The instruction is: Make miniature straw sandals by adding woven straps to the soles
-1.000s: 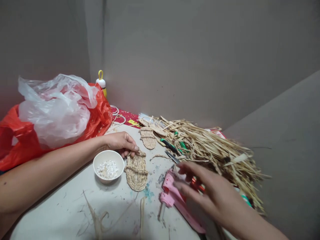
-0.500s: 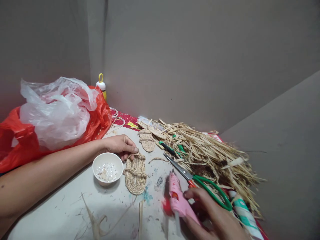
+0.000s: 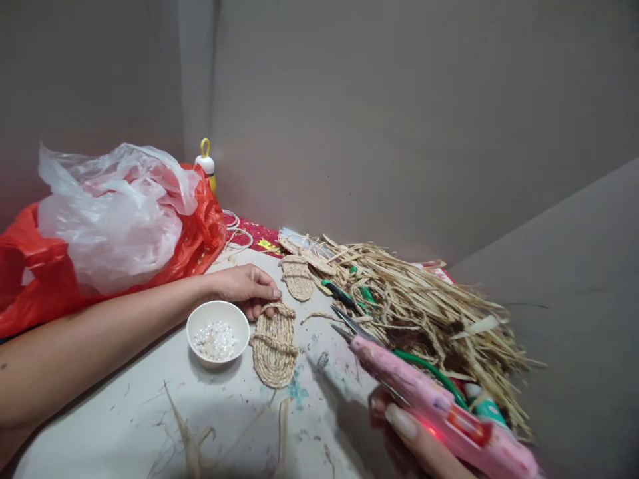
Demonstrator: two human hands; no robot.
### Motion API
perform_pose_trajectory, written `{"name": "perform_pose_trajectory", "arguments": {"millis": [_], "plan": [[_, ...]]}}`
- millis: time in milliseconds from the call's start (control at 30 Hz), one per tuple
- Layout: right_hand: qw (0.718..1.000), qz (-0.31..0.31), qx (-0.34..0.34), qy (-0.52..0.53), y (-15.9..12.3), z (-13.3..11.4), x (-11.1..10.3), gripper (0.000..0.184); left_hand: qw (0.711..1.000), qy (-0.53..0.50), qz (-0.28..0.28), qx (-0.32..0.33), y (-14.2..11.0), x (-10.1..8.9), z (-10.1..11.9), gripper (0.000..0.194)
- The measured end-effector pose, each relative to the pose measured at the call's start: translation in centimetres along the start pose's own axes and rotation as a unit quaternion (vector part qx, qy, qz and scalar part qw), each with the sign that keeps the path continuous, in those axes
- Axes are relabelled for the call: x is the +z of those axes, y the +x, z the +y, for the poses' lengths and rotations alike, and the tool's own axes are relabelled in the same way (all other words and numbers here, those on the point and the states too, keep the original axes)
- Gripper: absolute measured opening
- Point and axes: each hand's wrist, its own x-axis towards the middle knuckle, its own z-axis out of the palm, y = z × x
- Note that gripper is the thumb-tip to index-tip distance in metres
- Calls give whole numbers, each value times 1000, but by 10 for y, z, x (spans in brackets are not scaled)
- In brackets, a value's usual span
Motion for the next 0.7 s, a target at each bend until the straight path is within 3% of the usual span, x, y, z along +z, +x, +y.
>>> {"name": "perform_pose_trajectory", "arguments": {"millis": [133,233,567,700], "plan": [[999,-41,-23,1,20,-34,27,50,1000,0,3,-3,0,2,1,28],[995,-65,-68,15,36,-44,44,47,1000,1,8,-6,0,3,1,28],[993,-78,-89,-6,40,-29,55,45,1000,1,20,1,3,5,-1,24],[991,-37,-122,-44,40,-30,58,42,1000,3,22,0,4,7,-1,21]]}}
